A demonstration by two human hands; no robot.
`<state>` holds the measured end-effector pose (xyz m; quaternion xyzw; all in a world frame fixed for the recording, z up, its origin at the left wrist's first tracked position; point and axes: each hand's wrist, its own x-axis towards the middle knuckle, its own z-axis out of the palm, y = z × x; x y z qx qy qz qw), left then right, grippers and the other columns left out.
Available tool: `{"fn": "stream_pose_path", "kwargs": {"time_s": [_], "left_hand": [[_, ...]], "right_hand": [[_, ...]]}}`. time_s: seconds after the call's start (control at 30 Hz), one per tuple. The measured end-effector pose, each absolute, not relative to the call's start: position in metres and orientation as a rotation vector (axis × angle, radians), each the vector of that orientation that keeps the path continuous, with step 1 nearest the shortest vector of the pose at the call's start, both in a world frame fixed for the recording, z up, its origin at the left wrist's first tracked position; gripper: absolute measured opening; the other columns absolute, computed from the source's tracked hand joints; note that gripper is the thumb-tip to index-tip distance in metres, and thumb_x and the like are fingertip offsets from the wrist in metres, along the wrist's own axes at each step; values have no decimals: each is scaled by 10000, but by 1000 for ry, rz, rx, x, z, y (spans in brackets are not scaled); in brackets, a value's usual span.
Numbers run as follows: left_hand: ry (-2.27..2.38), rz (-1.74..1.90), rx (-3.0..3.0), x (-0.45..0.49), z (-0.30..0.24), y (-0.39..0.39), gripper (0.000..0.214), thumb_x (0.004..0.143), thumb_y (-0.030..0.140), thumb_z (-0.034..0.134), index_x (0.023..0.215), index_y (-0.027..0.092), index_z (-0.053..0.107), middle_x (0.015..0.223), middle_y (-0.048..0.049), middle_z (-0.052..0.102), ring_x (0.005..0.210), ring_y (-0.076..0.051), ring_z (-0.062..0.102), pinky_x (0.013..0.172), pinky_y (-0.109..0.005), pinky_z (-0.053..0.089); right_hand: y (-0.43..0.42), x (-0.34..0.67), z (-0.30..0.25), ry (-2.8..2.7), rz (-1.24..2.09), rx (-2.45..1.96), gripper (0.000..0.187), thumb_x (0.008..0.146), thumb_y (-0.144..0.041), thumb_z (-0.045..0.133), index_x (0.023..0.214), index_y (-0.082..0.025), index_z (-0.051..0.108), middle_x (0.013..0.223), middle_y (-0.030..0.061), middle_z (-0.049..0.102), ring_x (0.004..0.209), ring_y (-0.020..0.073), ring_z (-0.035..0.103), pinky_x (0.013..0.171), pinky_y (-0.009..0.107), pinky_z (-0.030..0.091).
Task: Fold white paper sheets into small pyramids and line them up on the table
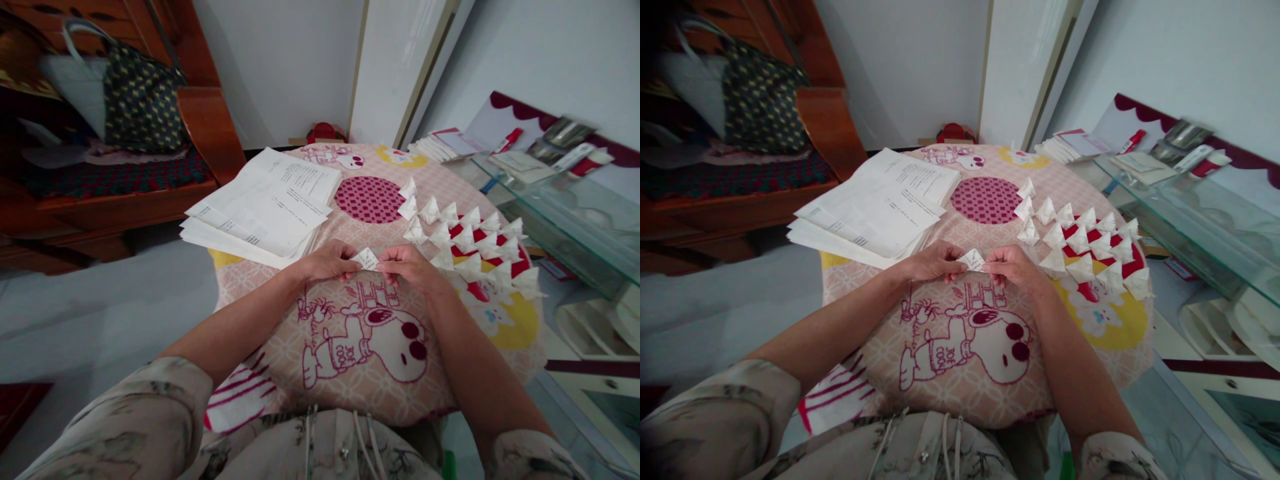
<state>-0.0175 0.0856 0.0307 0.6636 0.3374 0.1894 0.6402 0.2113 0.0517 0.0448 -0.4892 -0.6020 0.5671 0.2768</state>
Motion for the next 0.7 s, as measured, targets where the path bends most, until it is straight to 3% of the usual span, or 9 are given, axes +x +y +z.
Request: {"fn": "stream_pose_path", "kwargs": {"time_s": [0.2,0.33,0.5,0.7], "left_hand": [[833,452,1521,-16,37,84,175,793,135,628,624,131,583,527,23,583,422,-46,500,422,-158,374],[861,466,1541,-15,40,82,150,794,113,608,646,131,591,532,24,594,425,-52,514,425,-164,396],[935,606,1499,-22,34,89,199,816,147,614,626,138,555,518,8,595,422,-60,525,419,-168,383],[871,814,1359,-25,32,94,195,872,271,645,762,109,629,662,-27,656,571,-89,608,558,-204,518]], "right_hand": [[51,204,44,-1586,1525,-1319,293,762,-429,714,641,-170,647,589,24,667,461,108,575,444,223,461],[50,199,42,-1574,1490,-1317,293,747,-401,721,588,-181,610,524,-5,609,424,90,524,398,203,413],[52,213,43,-1500,1436,-1333,305,714,-380,745,548,-186,578,503,-19,578,391,82,480,364,205,367],[52,214,44,-1501,1369,-1288,290,714,-396,758,575,-182,621,531,-5,608,436,100,513,415,229,416]]}}
